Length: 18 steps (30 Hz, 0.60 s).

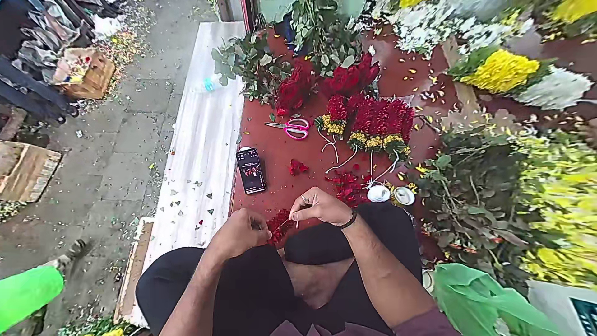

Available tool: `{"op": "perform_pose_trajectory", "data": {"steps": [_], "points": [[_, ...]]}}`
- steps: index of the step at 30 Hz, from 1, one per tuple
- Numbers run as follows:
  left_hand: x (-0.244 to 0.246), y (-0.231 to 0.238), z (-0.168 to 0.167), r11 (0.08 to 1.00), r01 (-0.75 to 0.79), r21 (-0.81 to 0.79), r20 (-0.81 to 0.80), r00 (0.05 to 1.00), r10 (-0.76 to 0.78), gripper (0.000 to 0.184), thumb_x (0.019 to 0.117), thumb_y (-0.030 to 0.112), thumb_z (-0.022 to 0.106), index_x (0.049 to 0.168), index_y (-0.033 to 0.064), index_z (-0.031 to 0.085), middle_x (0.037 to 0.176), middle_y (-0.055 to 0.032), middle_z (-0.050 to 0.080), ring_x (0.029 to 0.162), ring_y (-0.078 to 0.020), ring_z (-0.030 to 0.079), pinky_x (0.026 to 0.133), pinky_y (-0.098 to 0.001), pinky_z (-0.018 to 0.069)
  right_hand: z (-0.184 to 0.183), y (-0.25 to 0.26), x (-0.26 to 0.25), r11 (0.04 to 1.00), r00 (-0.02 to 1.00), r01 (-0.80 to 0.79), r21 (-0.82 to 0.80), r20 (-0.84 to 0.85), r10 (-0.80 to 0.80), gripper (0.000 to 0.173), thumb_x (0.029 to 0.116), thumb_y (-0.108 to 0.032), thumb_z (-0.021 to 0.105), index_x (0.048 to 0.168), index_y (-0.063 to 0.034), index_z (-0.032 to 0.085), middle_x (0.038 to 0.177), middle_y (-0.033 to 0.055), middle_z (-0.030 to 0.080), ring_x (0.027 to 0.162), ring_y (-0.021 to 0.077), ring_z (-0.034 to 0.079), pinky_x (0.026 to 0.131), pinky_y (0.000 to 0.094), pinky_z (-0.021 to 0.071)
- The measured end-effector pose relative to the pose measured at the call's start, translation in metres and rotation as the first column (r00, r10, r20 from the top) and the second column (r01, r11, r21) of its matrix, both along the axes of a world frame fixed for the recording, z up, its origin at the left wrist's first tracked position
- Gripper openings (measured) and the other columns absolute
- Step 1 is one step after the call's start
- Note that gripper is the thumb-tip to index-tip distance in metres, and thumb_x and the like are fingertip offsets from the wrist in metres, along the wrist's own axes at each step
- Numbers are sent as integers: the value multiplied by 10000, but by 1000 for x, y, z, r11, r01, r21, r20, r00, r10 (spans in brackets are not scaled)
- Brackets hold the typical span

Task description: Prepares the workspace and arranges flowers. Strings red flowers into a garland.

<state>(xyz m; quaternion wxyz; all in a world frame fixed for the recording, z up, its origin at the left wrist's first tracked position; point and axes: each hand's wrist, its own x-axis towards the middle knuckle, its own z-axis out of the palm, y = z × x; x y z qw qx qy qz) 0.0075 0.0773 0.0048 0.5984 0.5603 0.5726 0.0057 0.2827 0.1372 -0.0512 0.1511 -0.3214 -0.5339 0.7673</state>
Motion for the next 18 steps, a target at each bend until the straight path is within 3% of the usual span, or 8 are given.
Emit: {"op": "perform_pose_trajectory", "data": {"steps": [2, 4, 7, 9, 11, 14, 16, 18], "points": [[6, 1, -2, 1000, 25, -1, -1, 1000, -25, 162, 875, 291, 763, 823, 140, 739, 688, 22, 658, 603, -104, 596, 599, -374, 515, -6, 15, 11, 999, 971, 10, -38, 239, 0, 190, 981, -190, 668, 981, -25, 762, 788, 13, 719, 658, 67, 630, 619, 245, 524], [9, -2, -6, 1000, 23, -2, -9, 1000, -23, 160, 868, 301, 760, 808, 154, 736, 667, 30, 645, 588, -102, 586, 585, -374, 506, -29, 43, 21, 994, 822, 109, 25, 560, -104, 240, 1030, -227, 613, 1100, -29, 730, 949, 97, 752, 815, 203, 714, 767, 412, 594], [10, -4, -9, 998, 54, -28, -39, 998, -55, 150, 876, 309, 758, 826, 169, 749, 681, 30, 664, 604, -110, 604, 599, -395, 515, -90, 86, 28, 945, 459, 108, 308, 828, -322, 222, 940, -279, 687, 1072, -128, 782, 1006, 126, 755, 959, 332, 713, 849, 642, 537], [10, -4, -10, 998, 49, -36, -46, 998, -50, 148, 875, 321, 750, 827, 182, 750, 685, 38, 669, 608, -107, 613, 601, -397, 523, -117, 99, 21, 938, 353, -3, 347, 878, -324, 370, 892, -404, 743, 1159, -147, 750, 1059, 130, 747, 1030, 355, 701, 876, 660, 530], [9, -4, -12, 999, 26, -35, -49, 998, -27, 151, 875, 322, 742, 815, 184, 745, 681, 35, 671, 602, -109, 621, 594, -399, 532, -135, 97, 14, 928, 333, -55, 369, 883, -331, 396, 825, -403, 804, 1116, -142, 741, 1050, 128, 723, 1024, 350, 683, 852, 632, 541], [7, -3, -12, 999, 12, -37, -65, 998, -14, 154, 879, 328, 731, 818, 187, 742, 679, 39, 663, 603, -114, 613, 592, -406, 521, -141, 90, 12, 922, 394, 55, 384, 840, -374, 236, 798, -292, 834, 963, -139, 761, 975, 135, 734, 960, 361, 693, 801, 661, 530], [7, -3, -11, 999, 18, -30, -71, 997, -20, 155, 885, 328, 733, 825, 186, 741, 688, 37, 667, 612, -115, 617, 602, -407, 525, -142, 88, 15, 921, 417, 101, 377, 824, -383, 224, 796, -286, 830, 964, -155, 762, 931, 104, 745, 915, 337, 705, 782, 660, 533], [11, -2, -10, 999, 29, -20, -71, 997, -30, 157, 886, 327, 736, 826, 182, 739, 684, 37, 661, 613, -116, 613, 607, -411, 522, -141, 87, 17, 923, 428, 117, 367, 820, -381, 311, 805, -278, 827, 1074, -148, 743, 929, 82, 754, 911, 318, 717, 805, 646, 550]]}}
